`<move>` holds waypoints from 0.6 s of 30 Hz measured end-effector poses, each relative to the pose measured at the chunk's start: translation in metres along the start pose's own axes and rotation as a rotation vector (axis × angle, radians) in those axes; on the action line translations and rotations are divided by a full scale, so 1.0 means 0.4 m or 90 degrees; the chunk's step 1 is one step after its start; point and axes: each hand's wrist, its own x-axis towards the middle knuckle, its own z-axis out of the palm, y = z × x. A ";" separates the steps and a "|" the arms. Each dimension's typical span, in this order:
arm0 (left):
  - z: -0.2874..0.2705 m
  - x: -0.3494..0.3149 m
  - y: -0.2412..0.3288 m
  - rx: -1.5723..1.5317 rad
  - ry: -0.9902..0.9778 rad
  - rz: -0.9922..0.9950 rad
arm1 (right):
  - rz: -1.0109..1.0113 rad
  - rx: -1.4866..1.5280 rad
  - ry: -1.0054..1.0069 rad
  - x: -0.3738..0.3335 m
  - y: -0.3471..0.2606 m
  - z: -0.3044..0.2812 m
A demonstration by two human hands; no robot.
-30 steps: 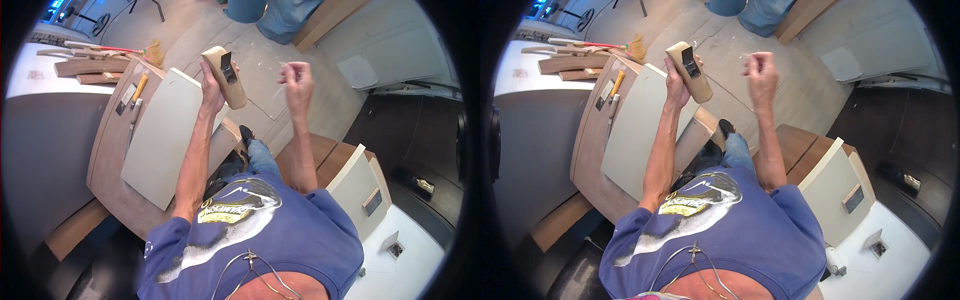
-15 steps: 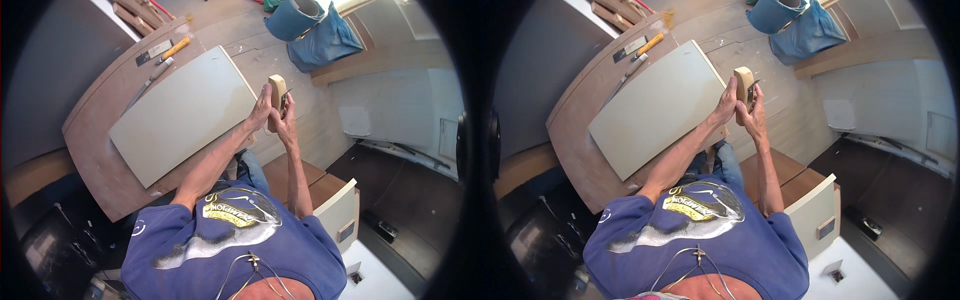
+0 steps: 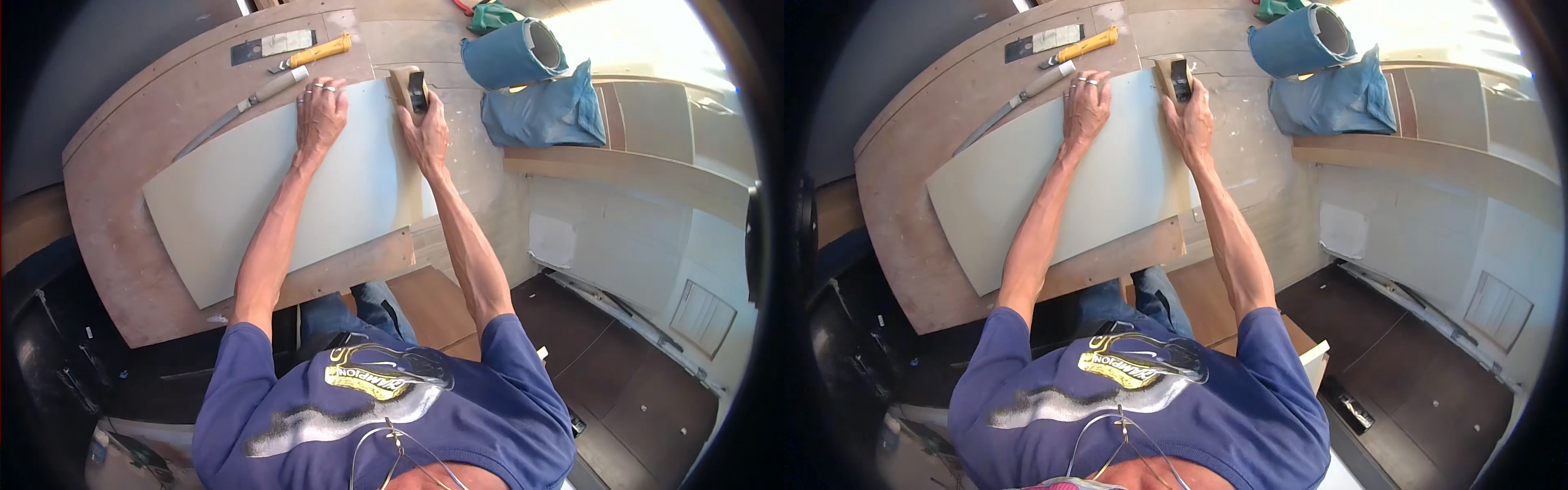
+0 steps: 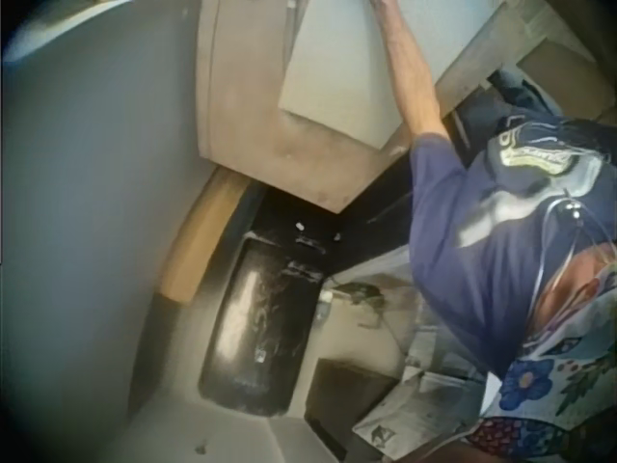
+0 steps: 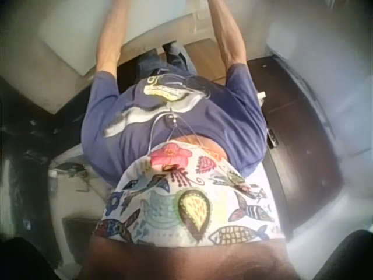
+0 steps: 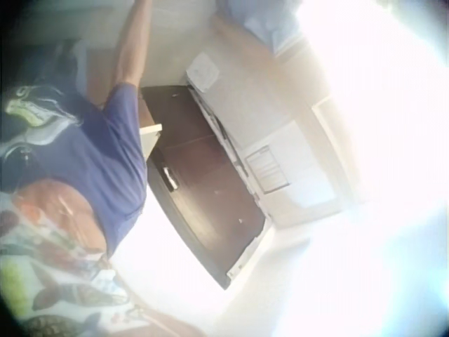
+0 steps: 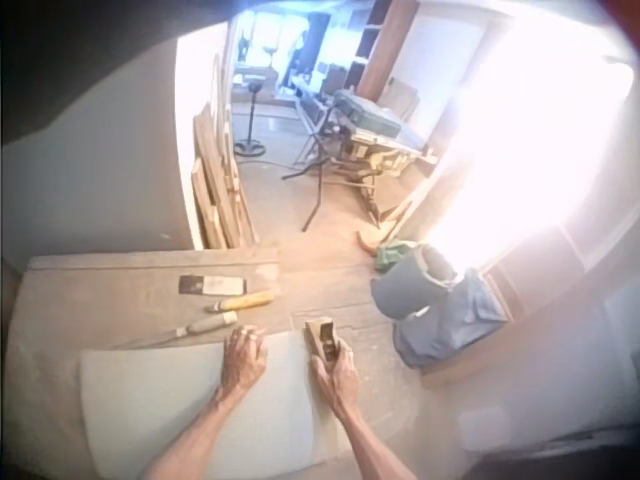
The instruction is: The person sands the edges of a wooden board using a hand-held sanding block and a file.
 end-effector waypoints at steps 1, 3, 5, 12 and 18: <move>-0.001 0.001 0.005 0.026 -0.031 -0.001 | -0.012 -0.006 -0.001 0.045 -0.008 0.020; -0.009 -0.001 0.004 0.046 -0.064 -0.027 | -0.037 -0.013 -0.013 0.117 -0.032 0.058; 0.000 0.010 0.010 0.047 -0.076 -0.041 | -0.044 -0.050 -0.010 0.186 -0.033 0.077; -0.018 0.001 -0.006 0.074 -0.083 -0.046 | -0.089 -0.068 -0.019 0.135 -0.031 0.090; -0.001 0.015 0.011 0.107 -0.083 -0.005 | -0.090 -0.081 0.019 0.192 -0.020 0.089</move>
